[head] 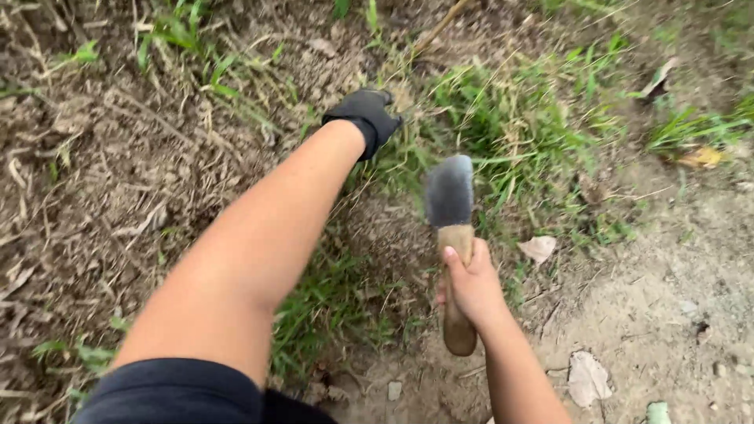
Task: Digging up weeds and grass from the soil using a hand tool
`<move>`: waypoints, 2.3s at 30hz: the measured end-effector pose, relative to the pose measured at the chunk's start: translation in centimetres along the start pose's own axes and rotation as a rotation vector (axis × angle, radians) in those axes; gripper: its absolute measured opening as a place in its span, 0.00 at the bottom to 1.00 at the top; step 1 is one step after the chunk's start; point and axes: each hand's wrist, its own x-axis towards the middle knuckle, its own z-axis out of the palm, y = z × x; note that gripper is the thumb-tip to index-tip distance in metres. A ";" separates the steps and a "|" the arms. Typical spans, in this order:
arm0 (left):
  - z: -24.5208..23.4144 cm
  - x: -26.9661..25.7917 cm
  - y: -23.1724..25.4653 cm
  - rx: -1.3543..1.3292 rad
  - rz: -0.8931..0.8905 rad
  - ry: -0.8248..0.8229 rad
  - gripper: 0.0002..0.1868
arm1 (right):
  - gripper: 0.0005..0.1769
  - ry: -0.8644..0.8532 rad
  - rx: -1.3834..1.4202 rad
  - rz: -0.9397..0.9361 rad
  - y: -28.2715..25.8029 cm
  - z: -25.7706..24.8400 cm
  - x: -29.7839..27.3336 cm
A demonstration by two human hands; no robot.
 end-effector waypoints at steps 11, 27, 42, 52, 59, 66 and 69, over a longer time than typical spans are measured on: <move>13.0 -26.4 -7.1 0.181 0.490 -0.520 0.41 | 0.20 -0.319 -0.203 0.204 11.7 6.7 -2.6; 22.7 -23.4 -20.1 0.077 -0.030 -0.301 0.26 | 0.20 -0.525 -0.536 0.016 10.4 11.0 -2.9; 22.4 -24.3 -19.5 0.024 -0.097 -0.286 0.25 | 0.24 -0.634 -0.697 -0.045 3.4 10.3 -6.7; 21.8 -24.5 -18.9 -0.010 -0.114 -0.217 0.25 | 0.31 -0.648 -0.719 -0.045 7.2 12.6 -1.8; 21.6 -24.0 -18.0 -0.038 -0.131 -0.200 0.24 | 0.25 -0.570 -0.853 -0.097 5.1 16.5 -2.4; 22.3 -25.7 -17.9 -0.036 -0.121 -0.216 0.24 | 0.26 -0.608 -0.845 -0.083 3.3 11.6 -4.2; 22.2 -25.5 -18.6 -0.048 -0.138 -0.254 0.24 | 0.22 -0.571 -0.844 -0.064 0.3 9.2 -7.4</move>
